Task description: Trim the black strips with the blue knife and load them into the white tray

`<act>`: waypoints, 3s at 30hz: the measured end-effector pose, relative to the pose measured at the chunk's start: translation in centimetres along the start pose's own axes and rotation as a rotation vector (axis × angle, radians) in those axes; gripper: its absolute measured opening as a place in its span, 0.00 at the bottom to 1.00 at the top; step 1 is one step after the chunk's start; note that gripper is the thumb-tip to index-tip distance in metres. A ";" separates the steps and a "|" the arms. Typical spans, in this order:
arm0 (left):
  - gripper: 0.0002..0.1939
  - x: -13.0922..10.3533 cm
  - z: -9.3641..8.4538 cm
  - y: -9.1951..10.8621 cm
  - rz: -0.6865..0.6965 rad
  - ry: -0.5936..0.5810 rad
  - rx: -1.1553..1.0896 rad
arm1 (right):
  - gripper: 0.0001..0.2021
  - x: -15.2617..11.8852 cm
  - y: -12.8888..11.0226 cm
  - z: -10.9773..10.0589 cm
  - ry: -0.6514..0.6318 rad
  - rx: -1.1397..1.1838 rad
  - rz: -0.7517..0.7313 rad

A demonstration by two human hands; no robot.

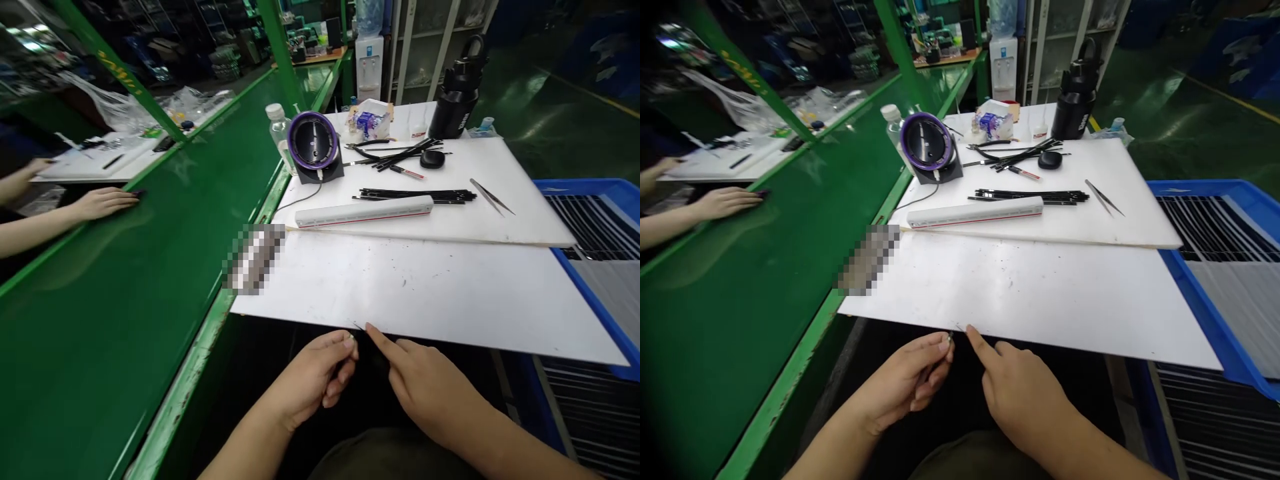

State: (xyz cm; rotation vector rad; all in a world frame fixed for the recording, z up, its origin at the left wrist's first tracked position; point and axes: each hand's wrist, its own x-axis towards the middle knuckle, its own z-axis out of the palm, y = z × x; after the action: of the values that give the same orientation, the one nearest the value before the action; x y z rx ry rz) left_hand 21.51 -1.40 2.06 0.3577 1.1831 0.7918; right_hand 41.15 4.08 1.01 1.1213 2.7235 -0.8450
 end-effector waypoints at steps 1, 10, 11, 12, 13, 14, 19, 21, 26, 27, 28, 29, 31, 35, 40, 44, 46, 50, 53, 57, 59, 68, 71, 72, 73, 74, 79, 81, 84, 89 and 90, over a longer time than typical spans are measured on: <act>0.13 -0.3 0.1 0.0 0.016 0.000 -0.005 | 0.32 -0.1 0.2 0.0 0.010 0.075 0.002; 0.13 -0.2 -0.6 -0.2 0.005 -0.008 -0.090 | 0.32 -0.6 0.8 -0.3 0.007 0.336 0.035; 0.13 -0.1 -0.7 -0.3 0.014 -0.009 -0.068 | 0.32 -0.5 0.7 -0.1 0.010 0.346 0.028; 0.13 -0.1 -0.8 -0.4 0.024 -0.008 -0.047 | 0.32 -0.4 0.7 0.0 0.015 0.357 0.016; 0.13 0.0 -0.9 -0.5 0.030 0.002 -0.030 | 0.32 -0.4 0.7 0.1 0.020 0.366 -0.001; 0.13 -0.1 -0.9 -0.5 0.032 0.021 -0.016 | 0.31 -0.3 0.7 0.1 0.023 0.369 -0.020; 0.15 -0.7 -1.3 -0.6 0.061 0.157 0.025 | 0.30 0.1 0.6 0.4 0.026 0.348 -0.068; 0.15 -0.9 -1.5 -0.7 0.090 0.190 0.006 | 0.30 0.4 0.6 0.4 0.044 0.334 -0.077; 0.14 -0.9 -2.1 -1.2 0.091 0.194 -0.060 | 0.30 1.2 -0.2 0.2 0.022 0.242 -0.081; 0.14 -0.7 -2.2 -1.2 0.092 0.190 -0.067 | 0.31 1.4 -0.5 0.1 0.002 0.204 -0.089; 0.14 -0.6 -2.3 -1.2 0.090 0.185 -0.072 | 0.31 1.6 -0.7 0.0 -0.020 0.162 -0.097; 0.14 -0.4 -2.4 -1.2 0.088 0.181 -0.076 | 0.32 1.8 -1.0 0.0 -0.038 0.120 -0.107; 0.14 -0.1 -2.5 -1.1 0.076 0.172 -0.076 | 0.33 2.2 -1.4 0.0 -0.058 0.058 -0.127; 0.15 0.1 -2.5 -0.7 0.075 0.156 -0.062 | 0.34 2.5 -1.8 0.0 -0.068 0.035 -0.125; 0.15 0.2 -2.7 -0.6 0.055 0.151 -0.034 | 0.34 2.5 -1.8 -0.2 -0.075 0.071 -0.119; 0.15 0.3 -2.9 -0.6 0.048 0.155 -0.016 | 0.35 2.6 -1.8 -0.5 -0.086 0.066 -0.122; 0.15 0.4 -2.9 -0.6 0.049 0.156 -0.007 | 0.35 2.6 -1.8 -0.6 -0.097 0.049 -0.119; 0.15 0.2 -2.8 -0.5 0.045 0.148 0.004 | 0.35 2.7 -1.7 -0.5 -0.116 0.010 -0.122; 0.15 0.2 -2.8 -0.5 0.052 0.137 0.016 | 0.35 2.7 -1.6 -0.4 -0.122 -0.033 -0.136; 0.15 0.4 -2.9 -0.6 0.053 0.130 0.022 | 0.37 2.7 -1.6 0.0 -0.108 -0.134 -0.147; 0.15 0.4 -3.0 -0.6 0.051 0.126 0.014 | 0.38 2.7 -1.7 0.4 -0.092 -0.185 -0.150; 0.13 0.1 -3.2 0.0 0.017 0.081 -0.059 | 0.33 2.3 -2.0 0.3 -0.081 0.021 -0.041; 0.13 0.2 -3.3 0.0 0.019 0.081 -0.057 | 0.32 2.3 -2.1 -0.3 -0.081 0.125 -0.018; 0.13 0.2 -3.3 0.0 0.020 0.083 -0.055 | 0.32 2.3 -2.2 -0.4 -0.084 0.133 -0.020; 0.13 0.2 -3.2 0.0 0.021 0.087 -0.054 | 0.32 2.3 -2.3 -0.5 -0.086 0.132 -0.023; 0.13 0.2 -3.2 0.0 0.023 0.091 -0.052 | 0.32 2.4 -2.4 -0.5 -0.091 0.128 -0.027; 0.13 0.1 -3.1 0.0 0.033 0.099 -0.043 | 0.32 2.4 -2.9 -0.6 -0.118 0.104 -0.029; 0.13 0.2 -3.1 0.0 0.031 0.102 -0.043 | 0.34 2.4 -3.0 -0.7 -0.123 0.070 -0.027; 0.14 0.3 -3.2 -0.1 0.024 0.106 -0.040 | 0.36 2.5 -3.1 -0.7 -0.122 -0.037 -0.047; 0.14 0.4 -3.4 -0.3 0.021 0.106 -0.038 | 0.39 2.5 -3.3 0.1 -0.069 -0.217 -0.087; 0.14 0.4 -3.5 -0.3 0.019 0.103 -0.040 | 0.40 2.4 -3.3 0.3 -0.054 -0.243 -0.089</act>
State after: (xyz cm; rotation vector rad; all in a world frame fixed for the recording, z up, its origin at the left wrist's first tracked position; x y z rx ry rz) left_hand 18.46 -1.81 0.34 0.2982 1.2595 0.8575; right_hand 37.13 3.55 1.58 0.9218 2.7556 -0.5253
